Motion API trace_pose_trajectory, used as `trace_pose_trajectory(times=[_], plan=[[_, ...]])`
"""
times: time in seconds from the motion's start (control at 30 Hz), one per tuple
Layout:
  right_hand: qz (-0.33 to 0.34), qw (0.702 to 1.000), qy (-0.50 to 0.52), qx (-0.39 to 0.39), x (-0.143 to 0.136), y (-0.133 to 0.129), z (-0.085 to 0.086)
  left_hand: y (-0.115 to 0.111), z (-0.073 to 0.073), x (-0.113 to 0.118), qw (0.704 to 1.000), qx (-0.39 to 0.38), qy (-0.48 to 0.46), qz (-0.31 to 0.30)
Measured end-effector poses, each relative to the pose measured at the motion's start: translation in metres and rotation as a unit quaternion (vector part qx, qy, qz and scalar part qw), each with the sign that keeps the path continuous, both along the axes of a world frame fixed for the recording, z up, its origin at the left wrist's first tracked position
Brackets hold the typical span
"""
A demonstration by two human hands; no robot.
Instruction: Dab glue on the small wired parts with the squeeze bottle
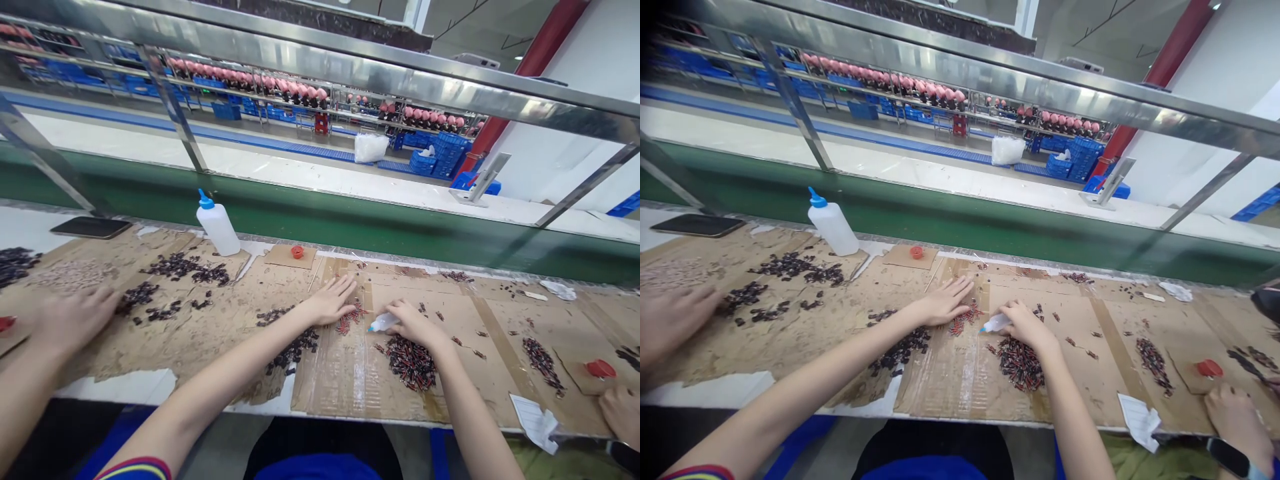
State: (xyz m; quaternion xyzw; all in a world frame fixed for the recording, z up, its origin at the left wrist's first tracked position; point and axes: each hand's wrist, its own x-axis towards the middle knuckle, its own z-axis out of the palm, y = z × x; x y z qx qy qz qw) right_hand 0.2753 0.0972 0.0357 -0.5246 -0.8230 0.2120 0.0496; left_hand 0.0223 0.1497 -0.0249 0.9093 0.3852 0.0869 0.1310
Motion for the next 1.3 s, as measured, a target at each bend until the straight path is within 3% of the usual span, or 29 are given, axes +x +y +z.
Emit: trace_pose_trajectory(times=[0.13, 0.2, 0.3, 0.37, 0.47, 0.6, 0.7, 0.87, 1.0, 1.1, 1.3], plan=[[-0.057, 0.990, 0.130, 0.010, -0.008, -0.015, 0.002, -0.055, -0.022, 0.015, 0.999, 0.037, 0.009, 0.038], [-0.070, 0.983, 0.166, -0.027, -0.021, -0.025, -0.002, -0.080, -0.032, 0.022, 0.998, 0.050, 0.007, 0.049], [-0.084, 0.979, 0.181, -0.051, -0.043, -0.038, -0.009, -0.096, -0.035, 0.022, 0.993, 0.039, 0.011, 0.108], [-0.094, 0.975, 0.186, -0.072, -0.052, -0.046, -0.014, -0.086, -0.028, 0.013, 0.989, 0.020, 0.010, 0.148], [-0.107, 0.961, 0.243, -0.081, -0.057, -0.061, -0.021, -0.047, -0.010, -0.008, 0.984, -0.001, 0.001, 0.176], [-0.172, 0.895, 0.406, -0.061, -0.058, -0.090, -0.042, 0.010, 0.006, -0.019, 0.993, -0.047, -0.028, 0.101], [-0.229, 0.843, 0.482, -0.065, -0.057, -0.105, -0.064, 0.036, 0.006, -0.018, 0.995, -0.037, -0.055, 0.069], [-0.280, 0.833, 0.476, -0.037, -0.040, -0.095, -0.075, 0.062, 0.001, -0.018, 0.993, -0.014, -0.078, 0.087], [-0.323, 0.816, 0.479, 0.009, -0.009, -0.076, -0.067, 0.067, 0.003, -0.011, 0.993, -0.021, -0.082, 0.087], [-0.366, 0.802, 0.471, 0.041, 0.008, -0.070, -0.059, 0.054, 0.006, -0.002, 0.993, -0.030, -0.092, 0.072], [-0.339, 0.792, 0.507, 0.028, -0.009, -0.070, -0.042, 0.002, 0.009, 0.011, 0.993, -0.042, -0.108, 0.032]])
